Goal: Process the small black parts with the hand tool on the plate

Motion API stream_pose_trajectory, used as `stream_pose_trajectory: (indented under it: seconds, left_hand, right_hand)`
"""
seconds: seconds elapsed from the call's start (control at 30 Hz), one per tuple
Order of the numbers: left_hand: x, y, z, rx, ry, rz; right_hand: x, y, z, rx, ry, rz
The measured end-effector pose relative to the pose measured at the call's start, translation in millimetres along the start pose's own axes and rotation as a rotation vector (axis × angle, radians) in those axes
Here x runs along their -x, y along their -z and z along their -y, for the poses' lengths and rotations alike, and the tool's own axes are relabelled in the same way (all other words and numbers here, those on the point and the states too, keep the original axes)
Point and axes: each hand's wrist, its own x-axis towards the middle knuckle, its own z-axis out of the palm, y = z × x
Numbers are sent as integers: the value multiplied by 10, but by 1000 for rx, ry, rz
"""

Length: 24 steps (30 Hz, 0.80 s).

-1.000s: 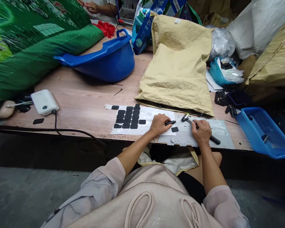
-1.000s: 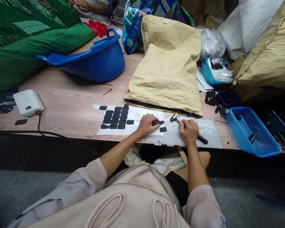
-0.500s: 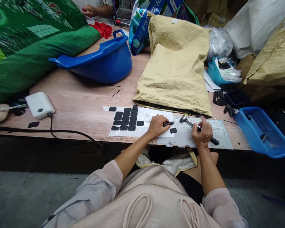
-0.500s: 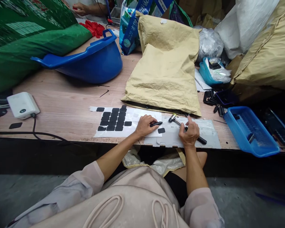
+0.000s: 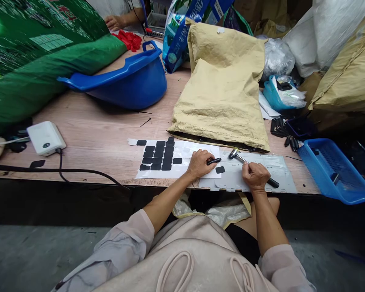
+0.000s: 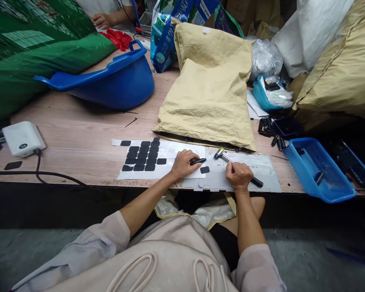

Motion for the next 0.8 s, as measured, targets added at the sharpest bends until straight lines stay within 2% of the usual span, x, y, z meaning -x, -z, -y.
stream_pose_trajectory:
  seconds: [0.2,0.43,0.53,0.7,0.8]
  left_hand:
    - [-1,-12,14,-1,-3,-3]
    - [-2,-18,24,-4,-5,-9]
    - [-2,-16,17,0,1,-9]
    - [-8,-12,13,-3,7,-6]
    - [-11,-18,26,-9,4,-9]
  right_hand:
    - [7,3,-2,-58,-39,-12]
    - [-29,20,27,-102,-165,-79]
    - [-8,10,12,-93,-120,-73]
    - [60,-13,-39,-25,39,-67]
    - [55,-17,-39,-8,73,-69]
